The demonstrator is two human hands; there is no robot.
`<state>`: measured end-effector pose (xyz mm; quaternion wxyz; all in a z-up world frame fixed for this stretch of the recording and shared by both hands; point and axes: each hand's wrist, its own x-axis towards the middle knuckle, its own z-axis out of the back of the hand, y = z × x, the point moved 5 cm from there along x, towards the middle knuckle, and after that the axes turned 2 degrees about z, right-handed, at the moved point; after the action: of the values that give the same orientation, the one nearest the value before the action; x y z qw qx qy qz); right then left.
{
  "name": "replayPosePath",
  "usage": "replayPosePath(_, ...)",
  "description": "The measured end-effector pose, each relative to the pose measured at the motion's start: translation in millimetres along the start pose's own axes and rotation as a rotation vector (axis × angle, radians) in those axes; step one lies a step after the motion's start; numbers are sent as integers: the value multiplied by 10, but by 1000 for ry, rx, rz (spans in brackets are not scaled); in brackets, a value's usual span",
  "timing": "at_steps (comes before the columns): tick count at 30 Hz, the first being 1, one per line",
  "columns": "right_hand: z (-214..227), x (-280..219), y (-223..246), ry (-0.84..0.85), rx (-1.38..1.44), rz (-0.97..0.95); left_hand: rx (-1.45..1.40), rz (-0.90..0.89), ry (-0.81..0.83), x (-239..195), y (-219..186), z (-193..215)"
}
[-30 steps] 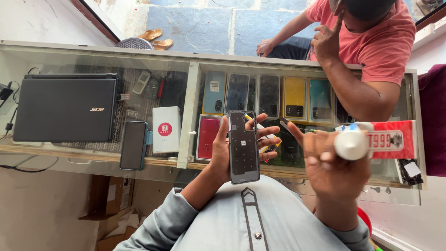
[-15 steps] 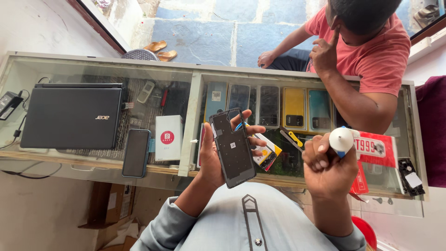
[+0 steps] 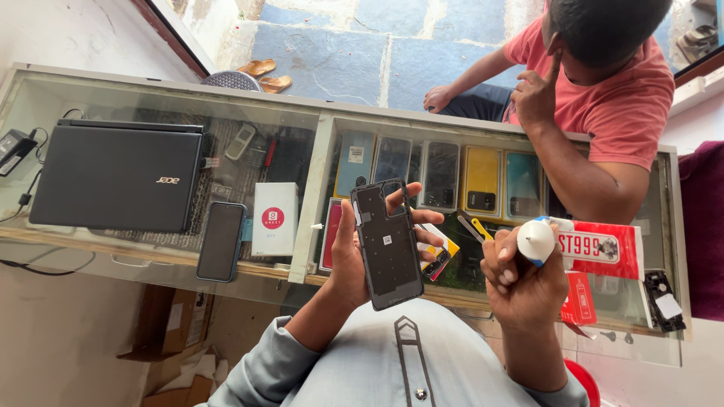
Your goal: The person applies adhesive to a smartphone back cover, aligns and attaches it to the phone body, then secures the assembly with a rubber band. The person handles the phone, adhesive tube, and rubber band throughout the process.
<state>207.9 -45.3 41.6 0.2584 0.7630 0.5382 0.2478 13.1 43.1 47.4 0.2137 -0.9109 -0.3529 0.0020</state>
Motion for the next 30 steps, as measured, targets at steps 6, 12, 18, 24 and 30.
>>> replayPosePath(6,-15,-8,0,-6,-67,17,-4,-8,-5,-9,-11,15)
replayPosePath(12,-27,-17,18,-90,-185,75,0,27,-36,-23,103,-16)
replayPosePath(18,34,-55,10,3,-158,92,-16,71,-36,-27,173,-2)
replayPosePath(24,44,-117,17,-32,-295,192,-42,74,-19,-56,180,-17)
replayPosePath(30,-56,-100,-25,-56,-317,134,-252,106,-117,-49,245,55)
